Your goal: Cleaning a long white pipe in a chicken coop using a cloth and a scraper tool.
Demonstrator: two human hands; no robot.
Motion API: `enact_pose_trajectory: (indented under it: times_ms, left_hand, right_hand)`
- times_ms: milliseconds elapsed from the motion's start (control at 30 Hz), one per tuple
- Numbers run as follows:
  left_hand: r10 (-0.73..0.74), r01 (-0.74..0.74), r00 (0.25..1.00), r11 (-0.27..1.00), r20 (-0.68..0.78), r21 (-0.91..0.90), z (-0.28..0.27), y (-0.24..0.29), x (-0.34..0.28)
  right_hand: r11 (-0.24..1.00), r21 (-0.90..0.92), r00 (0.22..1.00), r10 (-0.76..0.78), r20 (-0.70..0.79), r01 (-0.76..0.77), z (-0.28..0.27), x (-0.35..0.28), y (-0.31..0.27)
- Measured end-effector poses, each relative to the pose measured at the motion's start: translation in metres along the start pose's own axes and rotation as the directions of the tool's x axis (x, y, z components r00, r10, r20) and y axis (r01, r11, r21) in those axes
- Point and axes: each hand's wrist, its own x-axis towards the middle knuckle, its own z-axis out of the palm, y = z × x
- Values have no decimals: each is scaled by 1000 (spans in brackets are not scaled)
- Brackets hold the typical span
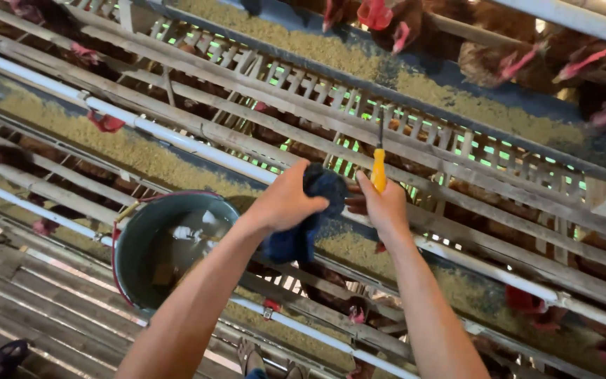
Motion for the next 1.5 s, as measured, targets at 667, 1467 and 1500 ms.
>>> enact_pose_trajectory:
  times_ms: [667,1467,1500]
  left_hand:
    - [45,-79,990,963,137,257,8,31,63]
    - [831,-202,552,210,-66,957,16,26,73]
    - [855,-195,511,213,-87,957,16,29,73]
  right_hand:
    - [841,540,999,-40,34,15,-32,-45,41]
    - [454,888,962,-267,54,76,-27,30,35]
    - [411,909,955,-289,57,70,-28,27,35]
